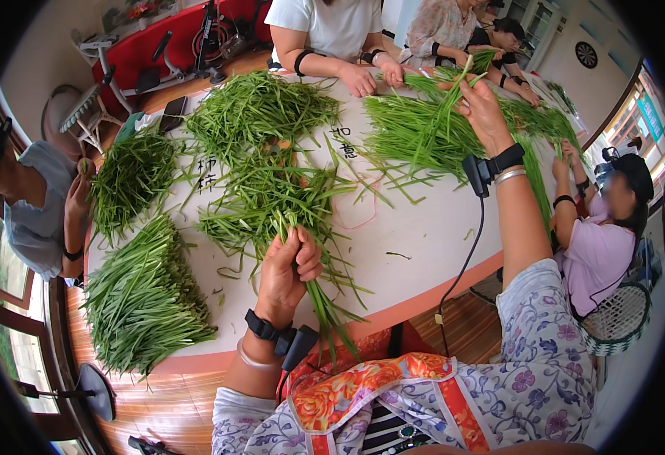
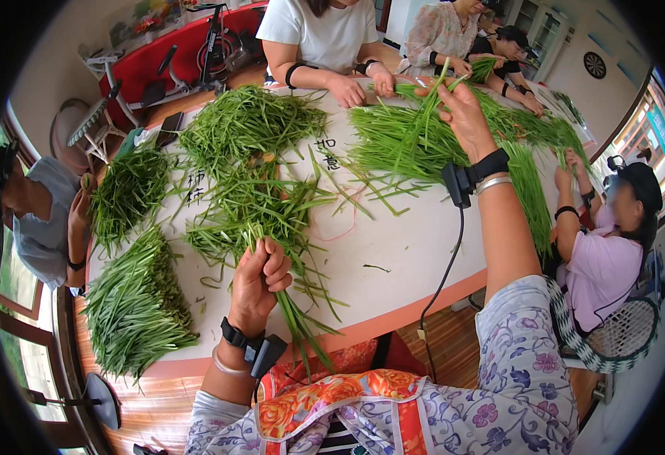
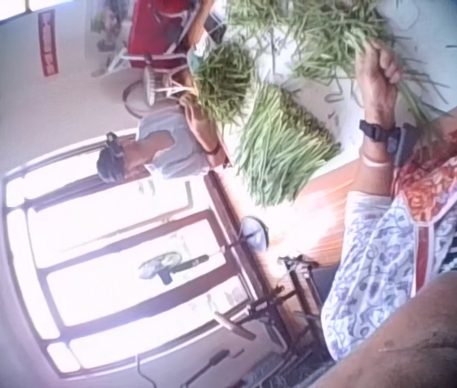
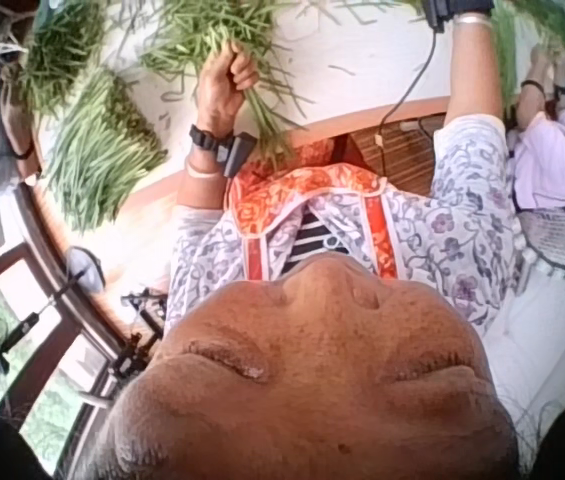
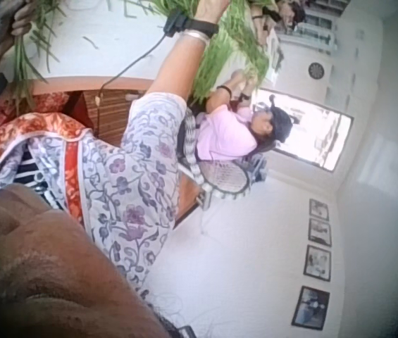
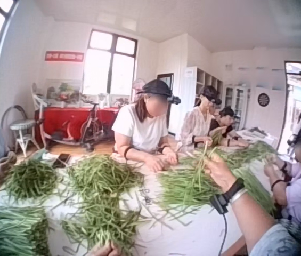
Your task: The person puts a phone into a bag, walks to a table, and sits down to clean chives. They remove the ends of the chives by hand and place the cleaned stalks into a pile on the table.
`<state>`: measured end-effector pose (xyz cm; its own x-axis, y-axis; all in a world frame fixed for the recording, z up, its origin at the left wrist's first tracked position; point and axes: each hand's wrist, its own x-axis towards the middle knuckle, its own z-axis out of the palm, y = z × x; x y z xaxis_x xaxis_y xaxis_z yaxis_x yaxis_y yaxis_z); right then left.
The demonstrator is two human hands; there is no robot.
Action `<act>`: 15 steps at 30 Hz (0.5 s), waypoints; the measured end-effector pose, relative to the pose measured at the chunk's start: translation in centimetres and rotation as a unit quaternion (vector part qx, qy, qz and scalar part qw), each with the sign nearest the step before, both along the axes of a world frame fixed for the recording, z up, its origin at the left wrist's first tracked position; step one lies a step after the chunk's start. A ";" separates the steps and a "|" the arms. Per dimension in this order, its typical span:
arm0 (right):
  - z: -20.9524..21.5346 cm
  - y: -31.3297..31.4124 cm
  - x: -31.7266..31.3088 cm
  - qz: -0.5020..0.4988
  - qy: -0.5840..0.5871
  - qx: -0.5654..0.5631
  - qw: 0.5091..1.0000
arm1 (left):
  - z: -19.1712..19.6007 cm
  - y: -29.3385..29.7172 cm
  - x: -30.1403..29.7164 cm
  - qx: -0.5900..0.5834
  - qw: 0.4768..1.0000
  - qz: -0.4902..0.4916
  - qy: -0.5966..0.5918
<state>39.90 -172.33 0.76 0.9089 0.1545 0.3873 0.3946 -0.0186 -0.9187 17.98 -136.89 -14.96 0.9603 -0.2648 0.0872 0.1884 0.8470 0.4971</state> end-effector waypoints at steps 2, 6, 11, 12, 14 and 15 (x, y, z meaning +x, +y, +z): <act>0.2 -0.3 0.0 0.000 -0.010 -0.031 0.999 | 0.0 0.0 0.0 0.005 1.000 0.000 -0.006; 0.8 0.7 -0.6 -0.045 -0.024 -0.055 0.997 | -0.2 0.2 0.1 0.010 1.000 0.003 -0.010; 1.1 0.5 0.5 -0.091 -0.014 -0.115 0.989 | 0.0 0.2 -0.1 0.011 1.000 0.002 -0.019; 1.3 0.9 0.0 -0.054 -0.029 -0.070 0.996 | -0.2 0.3 -0.1 0.009 1.000 0.007 -0.014; 1.2 1.0 1.1 -0.095 -0.061 -0.147 0.983 | -0.3 0.3 0.1 0.011 1.000 0.009 -0.016; 1.4 0.4 1.5 -0.141 -0.096 -0.222 0.960 | -0.1 0.1 0.2 0.013 1.000 0.005 -0.023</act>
<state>41.39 -171.92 2.16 0.8574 0.1000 0.5048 0.4771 -0.5222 -0.7069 18.20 -136.81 -15.05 0.9584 -0.2571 0.1239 0.1560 0.8355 0.5269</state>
